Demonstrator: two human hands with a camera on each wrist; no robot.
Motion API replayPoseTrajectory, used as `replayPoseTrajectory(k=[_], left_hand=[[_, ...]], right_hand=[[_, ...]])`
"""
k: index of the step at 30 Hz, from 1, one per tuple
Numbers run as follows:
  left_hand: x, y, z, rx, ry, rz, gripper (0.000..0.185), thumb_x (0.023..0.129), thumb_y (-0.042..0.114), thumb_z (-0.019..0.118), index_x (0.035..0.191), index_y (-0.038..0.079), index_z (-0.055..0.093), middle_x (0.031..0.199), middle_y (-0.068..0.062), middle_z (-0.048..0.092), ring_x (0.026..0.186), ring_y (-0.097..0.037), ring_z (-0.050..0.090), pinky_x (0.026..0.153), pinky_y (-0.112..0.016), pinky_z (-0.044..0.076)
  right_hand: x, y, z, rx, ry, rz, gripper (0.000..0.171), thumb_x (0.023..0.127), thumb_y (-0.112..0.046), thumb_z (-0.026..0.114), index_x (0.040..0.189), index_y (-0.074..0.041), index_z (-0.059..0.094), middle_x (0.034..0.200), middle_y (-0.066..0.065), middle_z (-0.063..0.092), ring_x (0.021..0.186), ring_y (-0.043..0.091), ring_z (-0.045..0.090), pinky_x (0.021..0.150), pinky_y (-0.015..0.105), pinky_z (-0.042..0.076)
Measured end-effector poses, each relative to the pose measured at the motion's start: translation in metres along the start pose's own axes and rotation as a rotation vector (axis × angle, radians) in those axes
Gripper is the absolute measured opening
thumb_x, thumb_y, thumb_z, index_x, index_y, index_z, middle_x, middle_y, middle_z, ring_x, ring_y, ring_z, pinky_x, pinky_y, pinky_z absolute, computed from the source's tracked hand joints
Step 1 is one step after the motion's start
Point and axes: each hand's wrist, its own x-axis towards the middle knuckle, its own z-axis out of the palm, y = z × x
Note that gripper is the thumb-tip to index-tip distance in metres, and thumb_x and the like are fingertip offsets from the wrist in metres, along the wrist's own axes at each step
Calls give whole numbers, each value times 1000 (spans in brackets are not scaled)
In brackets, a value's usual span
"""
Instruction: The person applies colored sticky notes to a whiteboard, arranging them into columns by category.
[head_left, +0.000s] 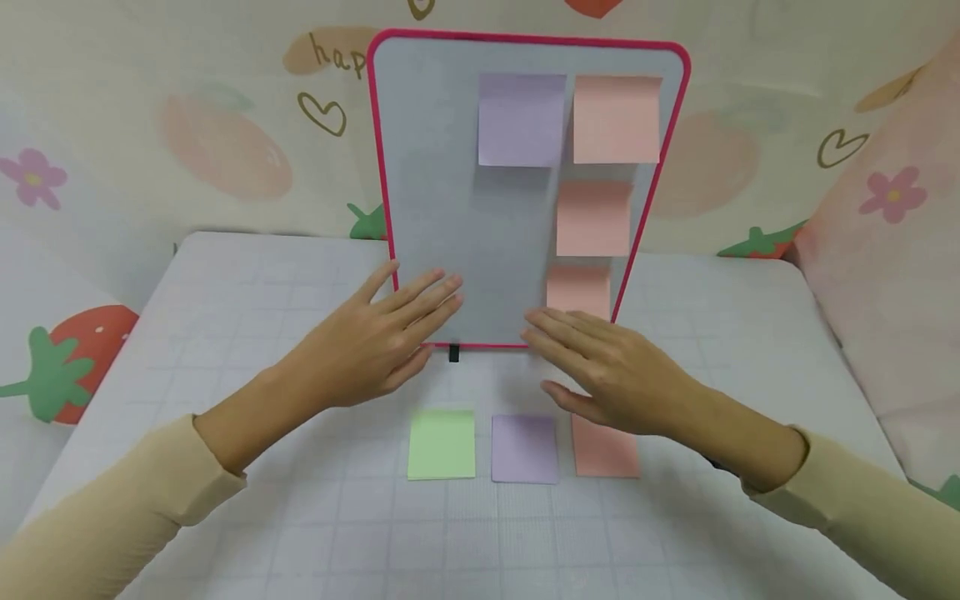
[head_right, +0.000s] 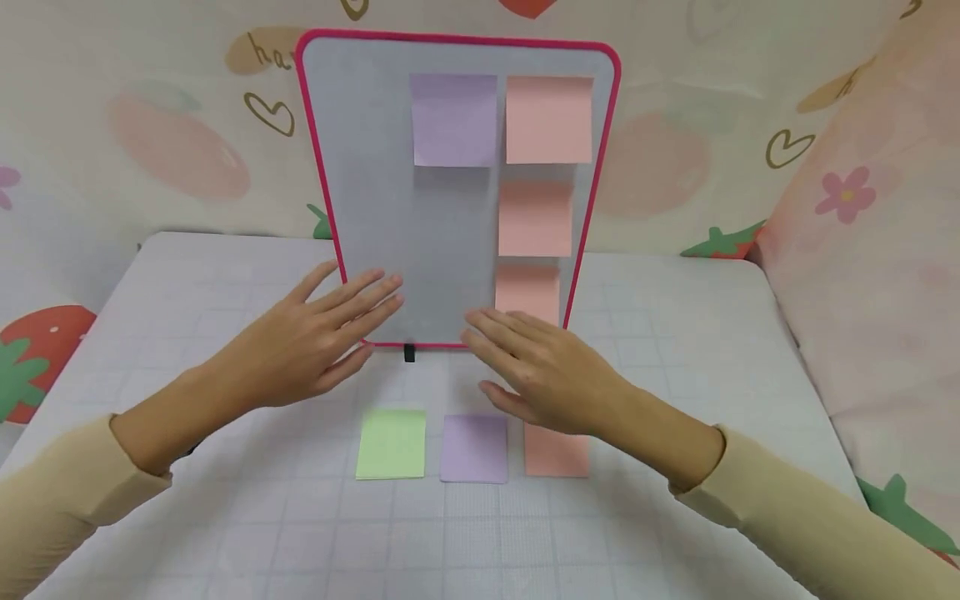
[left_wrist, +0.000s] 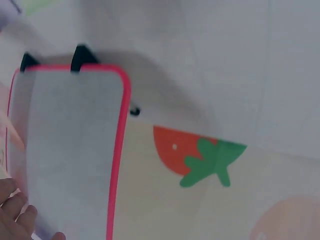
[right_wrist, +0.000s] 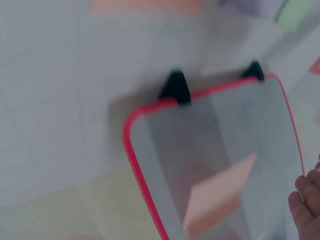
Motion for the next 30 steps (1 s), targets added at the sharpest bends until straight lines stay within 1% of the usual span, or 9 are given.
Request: replayPoseTrajectory(k=[3, 5, 7, 12, 15, 18, 22, 28, 30], left_hand=[[-9, 13, 10, -24, -47, 30, 61, 98, 32, 55, 151, 6, 42, 159, -9, 35, 148, -25, 28, 116, -56, 24], [-14, 23, 17, -49, -72, 51, 60, 98, 33, 54, 151, 7, 43, 159, -8, 35, 148, -24, 28, 116, -55, 24], [-18, 33, 23, -69, -95, 79, 59, 99, 34, 53, 151, 8, 42, 159, -7, 35, 148, -23, 29, 116, -55, 24], [-25, 58, 38, -128, -147, 143, 58, 101, 36, 49, 152, 11, 42, 159, -6, 36, 147, -22, 31, 117, -54, 24], [-27, 71, 46, -166, -180, 164, 56, 102, 37, 47, 152, 13, 42, 159, -4, 36, 147, -21, 31, 117, -52, 25], [-30, 80, 52, -186, -204, 179, 56, 102, 38, 45, 152, 13, 43, 158, -3, 37, 146, -20, 32, 117, -52, 25], [-31, 87, 57, -203, -221, 186, 54, 103, 38, 44, 151, 14, 44, 159, -2, 37, 146, -20, 32, 117, -53, 25], [-31, 94, 64, -228, -243, 203, 54, 103, 38, 44, 151, 14, 44, 159, -2, 36, 146, -19, 32, 116, -53, 26], [-30, 97, 67, -224, -247, 214, 54, 103, 38, 45, 151, 15, 45, 159, -1, 37, 146, -19, 33, 116, -53, 27]], right_hand=[[-15, -9, 12, 66, -60, 10, 58, 88, -23, 72, 137, 3, 55, 140, 19, 56, 128, 31, 56, 103, 45, 47], [-24, -14, 18, 114, -81, 21, 63, 83, -21, 78, 136, 2, 56, 140, 17, 57, 128, 30, 56, 101, 44, 48], [-32, -18, 24, 159, -101, 36, 64, 80, -19, 81, 136, 1, 57, 140, 15, 57, 127, 28, 57, 100, 42, 49], [-49, -28, 35, 291, -177, 78, 60, 81, -19, 81, 134, -1, 60, 138, 12, 60, 126, 25, 58, 96, 41, 52], [-57, -34, 40, 348, -229, 116, 57, 83, -22, 81, 134, -2, 61, 136, 11, 61, 125, 23, 59, 95, 41, 53], [-64, -39, 44, 363, -253, 141, 56, 85, -26, 80, 133, -4, 62, 136, 9, 62, 125, 23, 59, 96, 41, 52], [-71, -41, 48, 353, -266, 143, 56, 85, -26, 80, 134, -5, 62, 137, 9, 61, 125, 23, 59, 96, 43, 52], [-74, -40, 49, 355, -313, 144, 59, 82, -18, 82, 136, -5, 61, 139, 9, 60, 127, 22, 57, 97, 42, 51], [-74, -40, 50, 356, -311, 140, 59, 80, -16, 83, 135, -5, 62, 138, 9, 60, 126, 22, 58, 97, 42, 52]])
